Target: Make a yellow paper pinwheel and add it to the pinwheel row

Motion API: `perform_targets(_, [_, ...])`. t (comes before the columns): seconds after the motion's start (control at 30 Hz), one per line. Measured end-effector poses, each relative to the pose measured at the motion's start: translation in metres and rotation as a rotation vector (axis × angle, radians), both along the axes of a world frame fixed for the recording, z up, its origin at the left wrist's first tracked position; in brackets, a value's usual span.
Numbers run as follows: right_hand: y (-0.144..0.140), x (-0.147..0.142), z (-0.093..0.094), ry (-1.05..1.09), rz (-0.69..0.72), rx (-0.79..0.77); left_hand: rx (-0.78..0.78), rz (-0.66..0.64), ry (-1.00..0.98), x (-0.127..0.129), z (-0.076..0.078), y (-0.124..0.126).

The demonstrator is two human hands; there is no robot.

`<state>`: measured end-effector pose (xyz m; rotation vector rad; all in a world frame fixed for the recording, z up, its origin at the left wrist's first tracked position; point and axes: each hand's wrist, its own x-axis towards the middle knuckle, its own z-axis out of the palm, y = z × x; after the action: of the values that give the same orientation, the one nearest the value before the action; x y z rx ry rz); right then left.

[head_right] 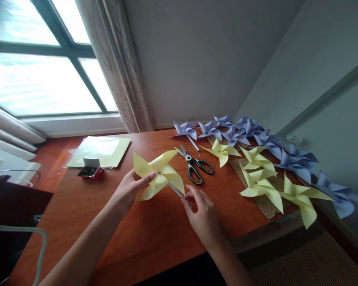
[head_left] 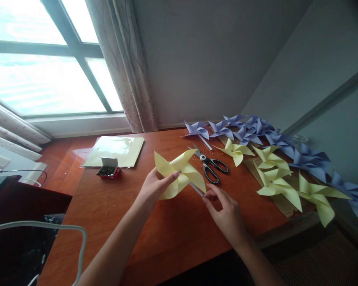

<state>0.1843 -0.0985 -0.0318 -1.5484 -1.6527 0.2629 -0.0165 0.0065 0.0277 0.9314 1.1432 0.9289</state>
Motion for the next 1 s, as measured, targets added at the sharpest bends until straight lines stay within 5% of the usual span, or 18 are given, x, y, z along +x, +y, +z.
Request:
perform_targets(0.23, [-0.019, 0.017, -0.005, -0.053, -0.127, 0.0, 0.049, 0.016, 0.011, -0.011, -0.005, 0.008])
perform_targets(0.67, [-0.116, 0.098, -0.019, -0.336, -0.447, -0.089, 0.042, 0.009, 0.017, -0.012, -0.019, 0.013])
perform_targets(1.0, [-0.116, 0.116, -0.029, -0.339, -0.526, -0.148, 0.083, 0.001, 0.068, -0.01, -0.021, 0.014])
